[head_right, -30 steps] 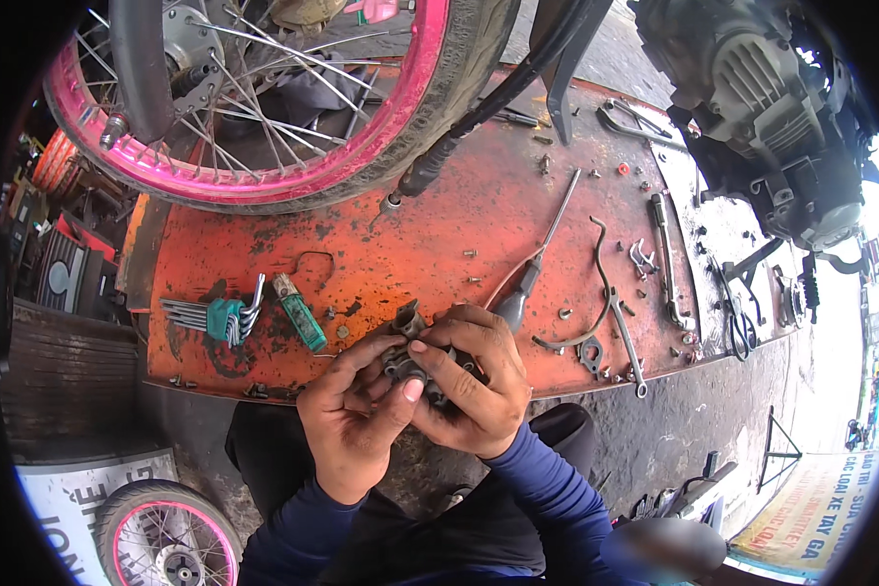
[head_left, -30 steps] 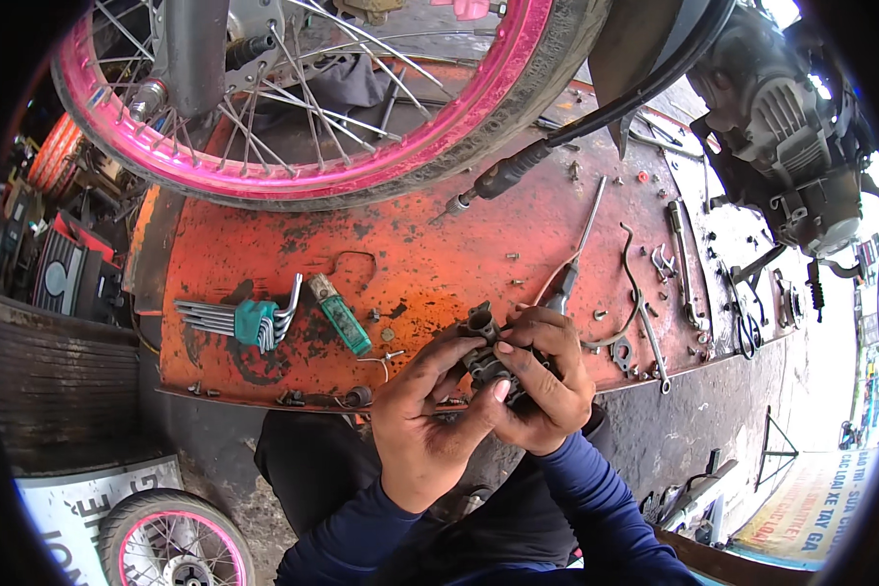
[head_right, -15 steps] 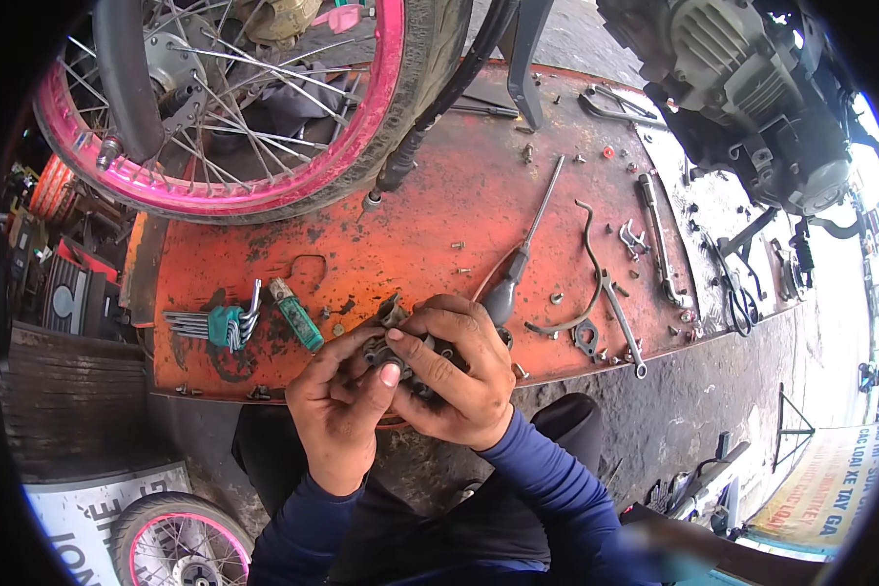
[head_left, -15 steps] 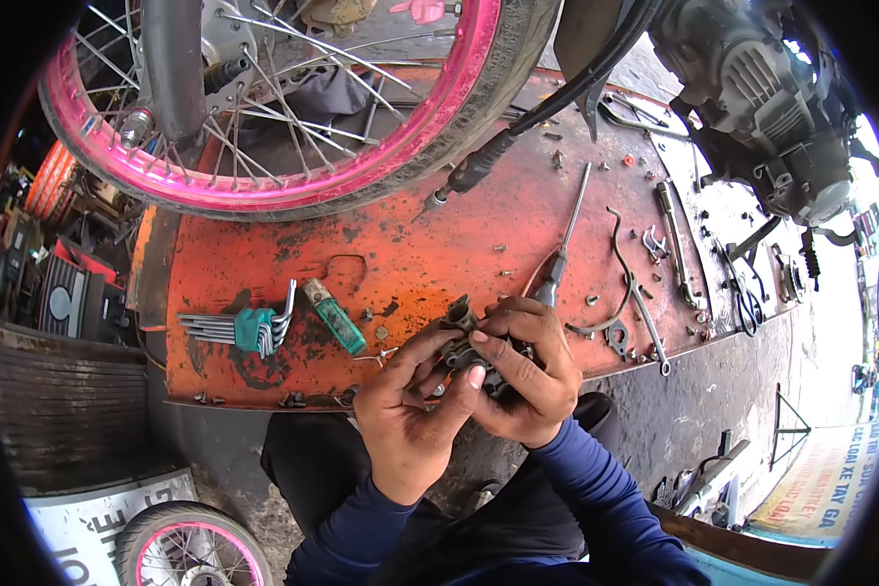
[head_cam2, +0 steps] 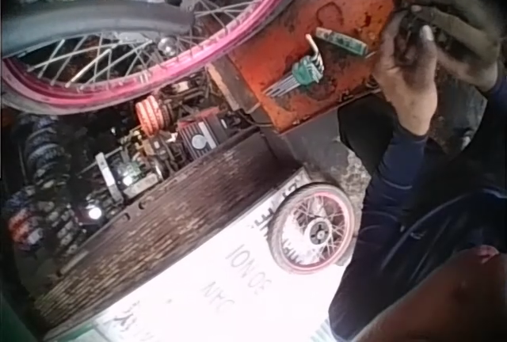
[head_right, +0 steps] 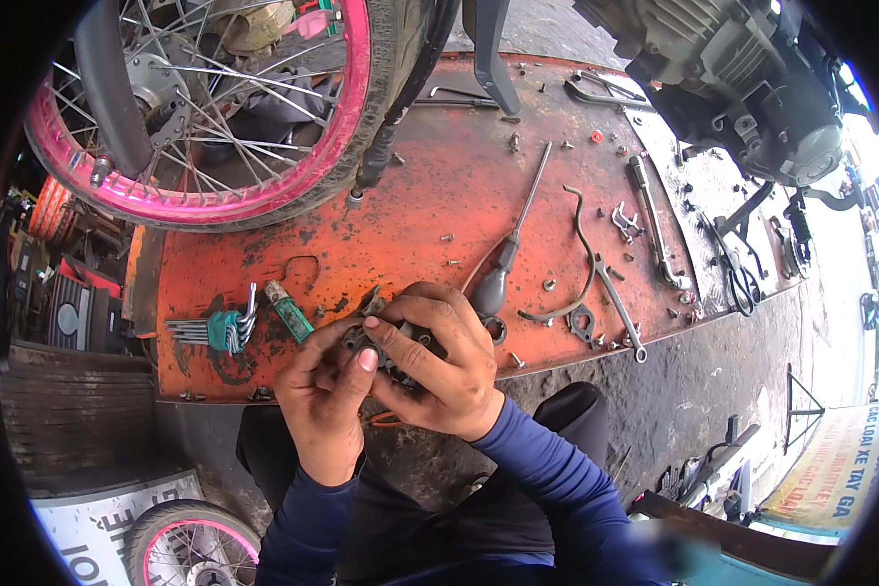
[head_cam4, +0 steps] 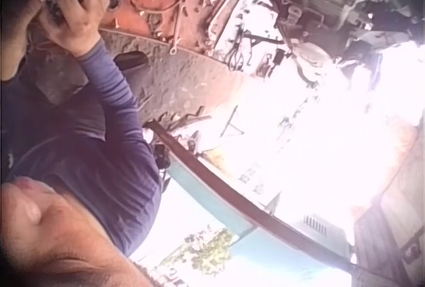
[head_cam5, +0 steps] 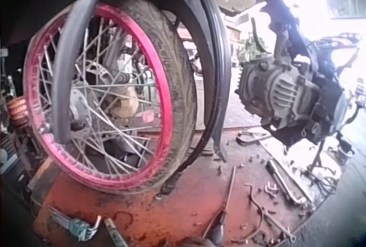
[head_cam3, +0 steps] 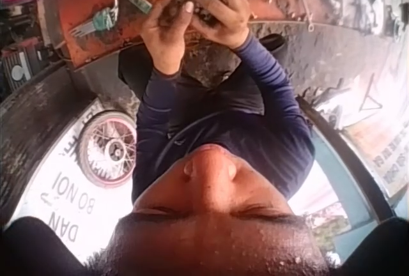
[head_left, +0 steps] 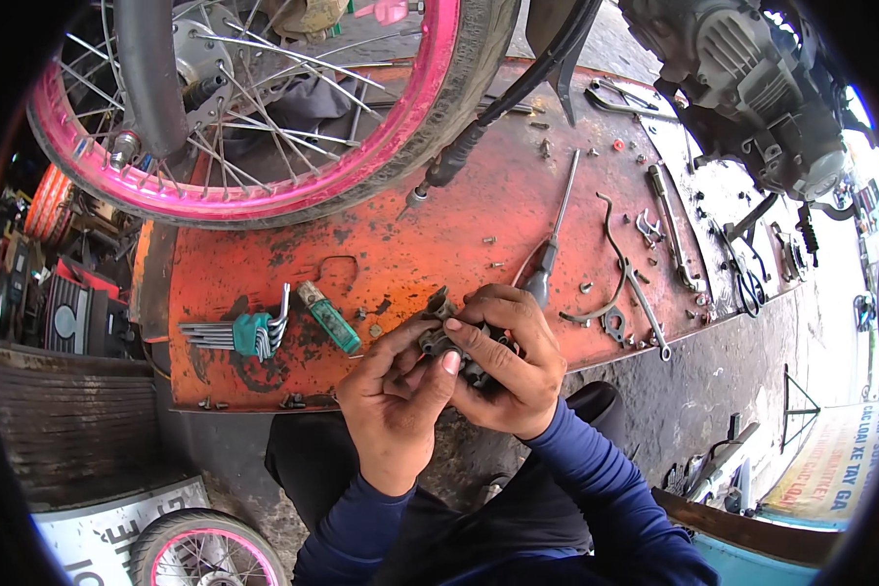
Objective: The recorder is assembling components of a motorcycle carburetor, including a spring and a needle valve.
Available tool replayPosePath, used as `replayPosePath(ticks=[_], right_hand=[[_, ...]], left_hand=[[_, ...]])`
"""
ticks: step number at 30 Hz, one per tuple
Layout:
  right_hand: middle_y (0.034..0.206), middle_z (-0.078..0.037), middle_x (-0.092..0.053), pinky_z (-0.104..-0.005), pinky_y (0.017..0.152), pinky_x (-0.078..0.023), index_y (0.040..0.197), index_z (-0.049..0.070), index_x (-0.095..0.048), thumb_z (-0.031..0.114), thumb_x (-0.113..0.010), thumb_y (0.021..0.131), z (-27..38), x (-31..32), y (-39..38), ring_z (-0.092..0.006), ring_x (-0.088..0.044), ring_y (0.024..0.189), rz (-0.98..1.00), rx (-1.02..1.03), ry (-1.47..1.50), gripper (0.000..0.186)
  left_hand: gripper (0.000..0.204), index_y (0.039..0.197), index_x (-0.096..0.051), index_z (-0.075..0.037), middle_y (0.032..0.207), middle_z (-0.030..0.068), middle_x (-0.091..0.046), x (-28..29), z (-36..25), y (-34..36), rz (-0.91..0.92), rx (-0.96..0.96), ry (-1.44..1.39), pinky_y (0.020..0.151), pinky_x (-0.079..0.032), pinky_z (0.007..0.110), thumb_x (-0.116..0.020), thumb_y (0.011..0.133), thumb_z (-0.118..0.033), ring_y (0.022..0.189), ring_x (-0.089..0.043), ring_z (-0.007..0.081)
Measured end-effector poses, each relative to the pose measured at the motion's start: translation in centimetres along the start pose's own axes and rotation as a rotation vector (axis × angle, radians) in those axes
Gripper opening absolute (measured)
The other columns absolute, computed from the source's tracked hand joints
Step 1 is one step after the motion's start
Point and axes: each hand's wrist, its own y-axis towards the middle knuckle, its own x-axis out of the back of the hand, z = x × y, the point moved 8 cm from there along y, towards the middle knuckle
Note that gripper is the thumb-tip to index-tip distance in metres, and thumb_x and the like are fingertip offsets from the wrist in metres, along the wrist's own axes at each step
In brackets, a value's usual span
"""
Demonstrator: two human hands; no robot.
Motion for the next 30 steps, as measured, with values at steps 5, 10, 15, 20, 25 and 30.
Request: replayPosePath(ticks=[5, 10, 15, 20, 25, 30], right_hand=[[0.103, -0.012, -0.064, -0.0421, 0.076, -0.055, 0.109, 0.003, -0.072, 0.007, -0.082, 0.06, -0.2, -0.2, -0.3, -0.0339, -0.064, 0.093, -0.004, 0.004, 0.006, 0.05], [0.106, -0.013, -0.064, -0.0422, 0.077, -0.054, 0.114, 0.004, -0.071, 0.008, -0.082, 0.062, -0.4, -0.5, -0.2, -0.0343, -0.064, 0.095, 0.037, -0.01, -0.019, 0.053], [0.109, -0.016, -0.063, -0.0425, 0.08, -0.054, 0.115, 0.002, -0.069, 0.011, -0.081, 0.071, -1.1, 2.2, 1.0, -0.0364, -0.064, 0.096, -0.011, -0.091, 0.087, 0.046], [0.105, -0.016, -0.066, -0.0383, 0.082, -0.053, 0.107, 0.001, -0.07, 0.004, -0.07, 0.082, -8.0, 6.4, 1.1, -0.0338, -0.066, 0.097, 0.054, -0.34, -0.12, 0.025], [0.1, -0.01, -0.07, -0.0439, 0.083, -0.051, 0.098, 0.006, -0.073, 0.007, -0.069, 0.081, -12.6, 2.5, 0.1, -0.0323, -0.066, 0.095, 0.452, -0.352, -0.238, 0.018], [0.093, -0.013, -0.068, -0.0445, 0.081, -0.052, 0.096, 0.008, -0.072, 0.013, -0.07, 0.079, -13.2, -2.0, -0.3, -0.0334, -0.067, 0.087, 0.725, -0.074, -0.493, 0.018]], left_hand=[[0.036, 0.124, -0.06, 0.009, 0.109, 0.0136, -0.07, 0.0, 0.1, 0.3, -0.014, 0.001, -0.006, 0.088, -0.054, 0.026, -0.07, 0.09, 0.003, 0.099, -0.066, 0.0126], [0.035, 0.123, -0.061, 0.008, 0.108, 0.0126, -0.07, 0.2, 0.2, 0.7, 0.007, 0.003, 0.002, 0.085, -0.053, 0.025, -0.071, 0.09, 0.001, 0.098, -0.065, 0.0117], [0.028, 0.114, -0.066, 0.005, 0.103, 0.0085, -0.071, 0.8, 1.3, 1.3, -0.069, 0.04, -0.164, 0.081, -0.051, 0.025, -0.074, 0.089, -0.003, 0.09, -0.065, 0.0105], [0.024, 0.111, -0.067, 0.002, 0.098, 0.008, -0.071, 2.9, 1.5, 1.5, -0.122, 0.002, -0.062, 0.078, -0.061, 0.035, -0.072, 0.091, -0.009, 0.09, -0.07, 0.0164], [0.023, 0.111, -0.067, 0.001, 0.098, 0.008, -0.071, 3.2, 1.6, 2.2, -0.13, -0.014, -0.074, 0.078, -0.062, 0.035, -0.072, 0.09, -0.008, 0.089, -0.07, 0.0173], [0.024, 0.109, -0.068, 0.001, 0.097, 0.007, -0.071, 2.4, 2.1, 2.3, -0.126, 0.019, -0.047, 0.078, -0.061, 0.033, -0.074, 0.088, -0.009, 0.088, -0.07, 0.0156]])
